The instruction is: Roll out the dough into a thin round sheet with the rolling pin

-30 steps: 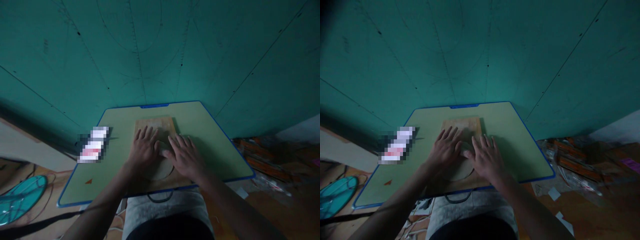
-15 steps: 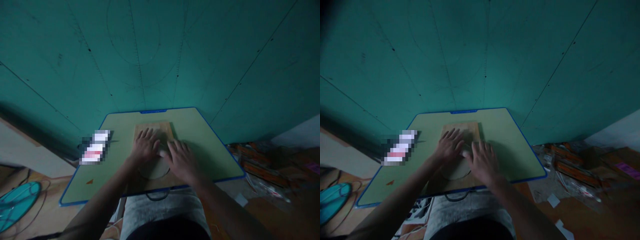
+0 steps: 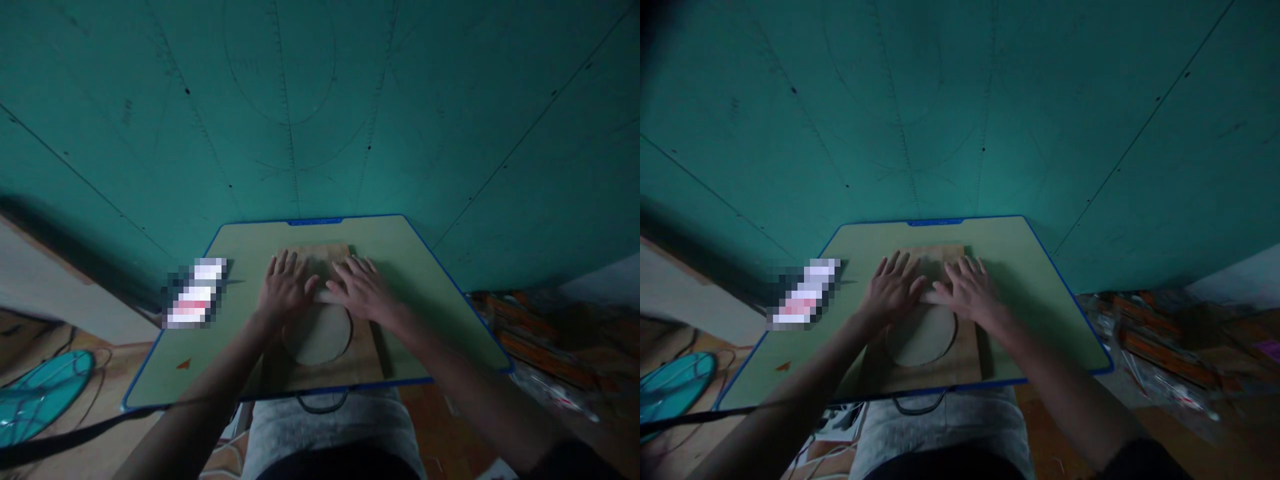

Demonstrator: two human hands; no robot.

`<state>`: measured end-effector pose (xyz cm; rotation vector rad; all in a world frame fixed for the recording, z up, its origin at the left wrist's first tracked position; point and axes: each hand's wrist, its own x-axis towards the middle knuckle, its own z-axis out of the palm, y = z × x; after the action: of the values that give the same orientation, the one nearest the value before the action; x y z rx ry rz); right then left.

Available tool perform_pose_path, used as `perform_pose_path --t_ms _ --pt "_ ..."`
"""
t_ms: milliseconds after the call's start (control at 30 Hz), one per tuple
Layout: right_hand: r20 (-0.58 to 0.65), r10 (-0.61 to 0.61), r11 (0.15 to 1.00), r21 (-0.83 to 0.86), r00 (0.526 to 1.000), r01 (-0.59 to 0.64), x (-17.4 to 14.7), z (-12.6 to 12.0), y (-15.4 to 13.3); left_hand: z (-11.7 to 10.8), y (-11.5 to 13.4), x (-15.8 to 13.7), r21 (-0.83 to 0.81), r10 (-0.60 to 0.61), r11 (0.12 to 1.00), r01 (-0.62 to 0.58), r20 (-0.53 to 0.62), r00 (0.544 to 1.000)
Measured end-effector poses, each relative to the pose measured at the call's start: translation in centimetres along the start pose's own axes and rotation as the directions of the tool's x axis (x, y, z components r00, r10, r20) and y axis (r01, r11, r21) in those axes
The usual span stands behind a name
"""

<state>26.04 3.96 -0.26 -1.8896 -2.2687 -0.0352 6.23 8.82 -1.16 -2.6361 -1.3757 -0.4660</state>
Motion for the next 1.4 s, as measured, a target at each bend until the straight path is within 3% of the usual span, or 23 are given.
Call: perform_pose_path --t_ms 133,267,367,500,600,700,867,1000,1100,1233,1400 --pt "0.015 0.157 0.988 -0.011 0.987 -0.157 3.8 0.0 1.7 1.2 -0.8 3.5 -0.041 -0.04 0.998 0.041 0.025 0.999" --pt "0.034 0.221 0.975 0.003 0.975 -0.221 3.9 -0.4 1.5 0.9 -0.5 3.6 -0.05 -0.037 0.998 0.038 0.024 0.999" --pt "0.013 0.128 0.992 0.007 0.992 -0.128 0.4 -0.5 0.1 -0.3 0.6 0.3 -0.024 -0.019 1.0 0.019 -0.001 1.0" --pt "-0.109 -0.02 1.0 0.007 0.994 0.021 -6.4 -0.2 -2.1 -1.7 2.4 -7.3 -0.02 0.066 0.998 -0.067 -0.056 0.996" --pt "-0.143 -0.122 0.992 0.028 0.982 0.127 -9.1 0.0 -2.5 -2.5 3.6 -12.1 -0.017 0.081 0.996 -0.083 -0.128 0.988" --pt "-0.095 -0.188 0.979 0.057 0.978 0.194 -7.7 0.0 -2.1 -3.2 4.5 -14.5 -0.013 0.082 0.996 -0.085 -0.174 0.981" --pt "-0.008 -0.313 0.942 0.123 0.95 0.312 -0.1 0.1 -3.3 -3.9 5.2 -16.0 -0.024 0.009 1.0 -0.013 -0.152 0.988" --pt "0.045 -0.404 0.905 0.164 0.914 0.392 5.4 0.5 -6.5 -2.9 3.4 -17.0 -0.057 -0.087 0.995 0.078 -0.169 0.982" --pt "0.069 -0.409 0.899 0.199 0.91 0.389 7.7 0.8 -8.3 -2.1 1.4 -17.0 -0.1 -0.109 0.991 0.091 -0.197 0.974" --pt "0.043 -0.41 0.898 0.193 0.911 0.395 6.6 0.9 -7.6 -2.9 1.4 -16.0 -0.199 -0.044 0.98 0.017 -0.133 0.99" --pt "-0.037 -0.406 0.899 0.164 0.913 0.406 -0.4 0.9 -2.2 -3.8 6.5 -14.7 -0.392 0.115 0.908 -0.146 -0.103 0.988"
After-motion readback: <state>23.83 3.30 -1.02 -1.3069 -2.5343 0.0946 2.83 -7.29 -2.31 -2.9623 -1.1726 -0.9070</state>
